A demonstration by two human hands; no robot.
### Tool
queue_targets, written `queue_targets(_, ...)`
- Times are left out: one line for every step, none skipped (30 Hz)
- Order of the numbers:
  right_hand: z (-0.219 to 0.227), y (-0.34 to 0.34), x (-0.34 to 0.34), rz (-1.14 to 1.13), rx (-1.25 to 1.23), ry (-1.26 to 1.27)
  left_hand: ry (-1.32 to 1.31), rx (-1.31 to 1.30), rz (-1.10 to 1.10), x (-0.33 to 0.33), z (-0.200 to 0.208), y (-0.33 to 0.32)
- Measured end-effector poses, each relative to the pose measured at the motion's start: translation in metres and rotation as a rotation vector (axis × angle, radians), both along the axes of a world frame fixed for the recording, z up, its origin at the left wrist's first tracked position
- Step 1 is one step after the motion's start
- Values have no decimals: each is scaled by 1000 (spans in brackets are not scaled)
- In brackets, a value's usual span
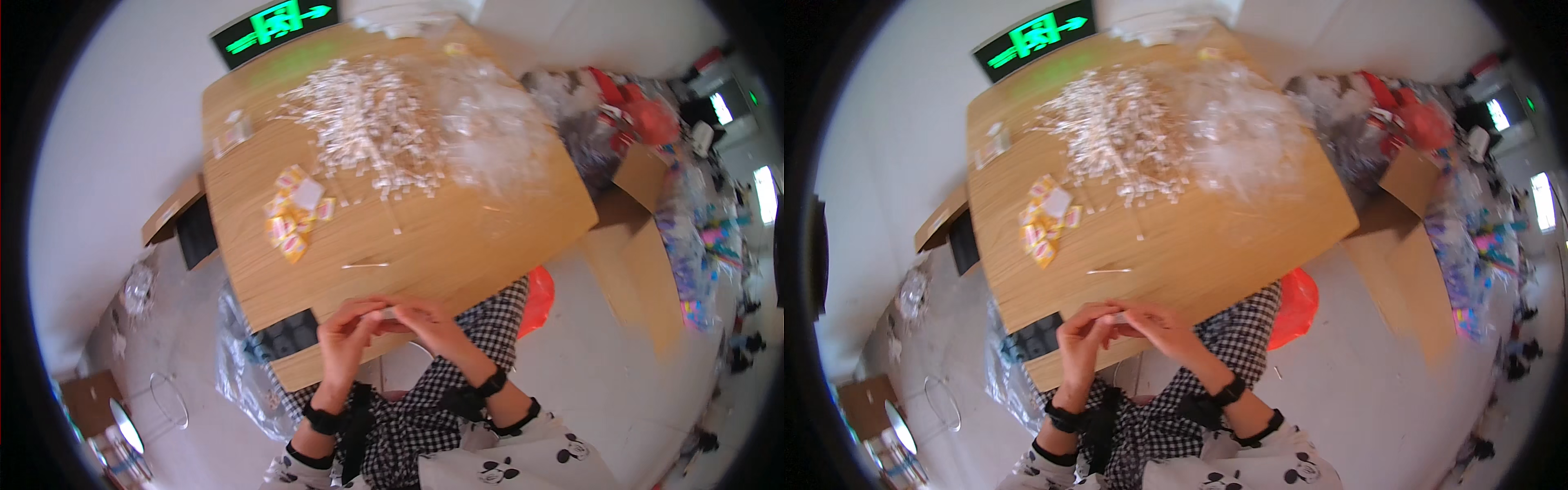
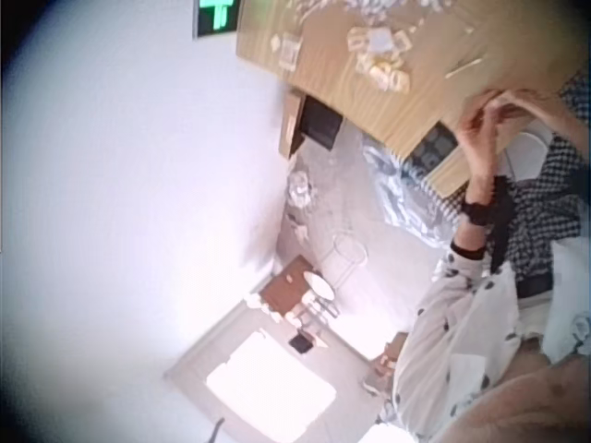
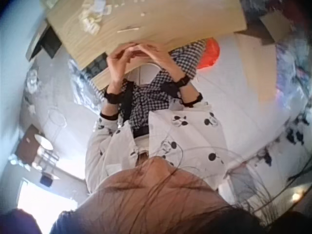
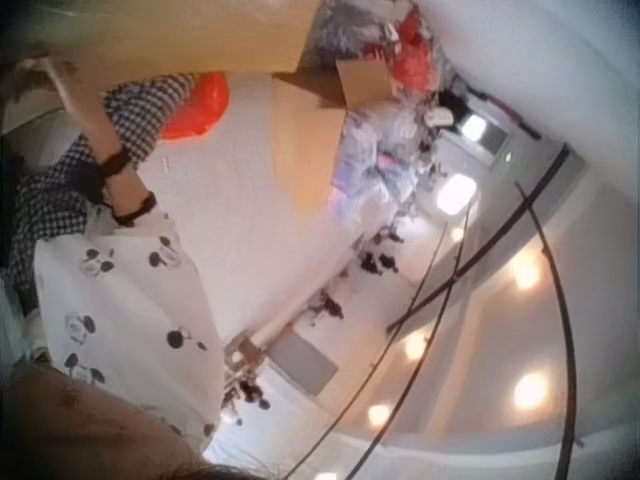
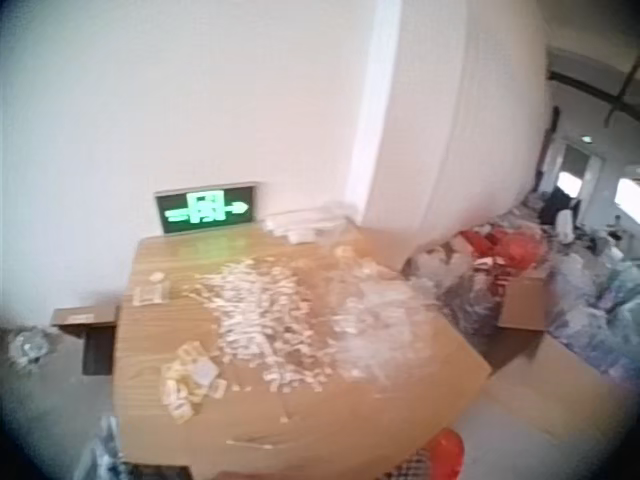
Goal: Packaging cotton swabs into a small plastic bag and sealing it.
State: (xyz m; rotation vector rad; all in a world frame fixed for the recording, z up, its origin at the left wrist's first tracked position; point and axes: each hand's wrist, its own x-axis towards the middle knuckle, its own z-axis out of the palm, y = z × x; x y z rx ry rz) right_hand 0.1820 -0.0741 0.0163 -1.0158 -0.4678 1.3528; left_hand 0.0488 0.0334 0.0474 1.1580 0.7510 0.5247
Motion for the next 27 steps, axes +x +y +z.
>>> queue_targets(-1, 2, -3, -33, -9, -6, 82, -49, 6, -1, -3, 0)
queue_targets(-2, 3, -6, -34, 12, 39, 78, -56, -25, -3, -8, 0)
queue_targets(-4, 6, -9, -27, 37, 88, 78, -17, 3, -9, -13, 1)
queue_targets(-3, 6, -7, -55, 33, 80, 70, 23, 28, -6, -15, 1)
queue_targets(-3, 6, -6, -52, -2, 76, 64, 20, 5, -1, -15, 0)
queue_targets(-4, 8, -6, -34, -27, 84, 72, 20, 9, 0, -14, 2)
queue_targets(-5, 8, -4, -37, -19, 92, 81, 22, 19, 0, -12, 4)
queue_targets(-7, 7, -2, -48, -25, 103, 91, 32, 20, 2, -12, 5)
queue_targets(-10, 9, -5, -42, -24, 127, 107, 34, -1, 1, -12, 7)
queue_targets(-11, 8, -5, -26, -13, 144, 117, 30, -24, 2, -12, 6)
queue_targets(-12, 6, -4, -53, -47, 89, 135, 41, -6, 2, -12, 6)
queue_targets(-14, 4, -4, -80, -80, 40, 128, 50, -18, 3, -12, 3)
queue_targets(-9, 5, -6, -58, -71, 60, 120, 55, -27, 2, -12, 1)
queue_targets(-2, 6, -7, -71, -86, 93, 134, 75, -8, 1, -10, 0)
queue_targets(3, 6, -6, -94, -105, 117, 145, 79, 4, 2, -10, -1)
queue_targets(0, 6, -8, -80, -105, 94, 128, 81, 15, 2, -11, -1)
queue_targets(-1, 7, -11, -68, -103, 102, 109, 83, 25, -1, -12, -1)
queue_targets(-1, 8, -11, -87, -94, 84, 122, 79, 9, -3, -12, 0)
queue_targets(0, 8, -12, -108, -86, 65, 122, 80, 16, -3, -13, -1)
queue_targets(0, 7, -11, -102, -85, 62, 105, 73, 20, -3, -15, -3)
queue_targets(-2, 7, -11, -105, -88, 65, 89, 69, 22, -4, -17, -2)
queue_targets(-4, 8, -12, -111, -91, 66, 86, 71, 25, -5, -19, -1)
queue_targets(-6, 9, -12, -110, -90, 61, 60, 43, 17, -6, -22, 1)
queue_targets(-8, 10, -10, -113, -85, 35, 29, 13, 4, -6, -24, 2)
queue_targets(-8, 10, -8, -120, -83, 7, 16, 11, -2, -5, -24, 4)
queue_targets(-8, 11, -5, -131, -86, -8, 2, -15, -1, -3, -25, 5)
queue_targets(-9, 14, -5, -119, -108, 69, -8, -42, 2, -3, -27, 6)
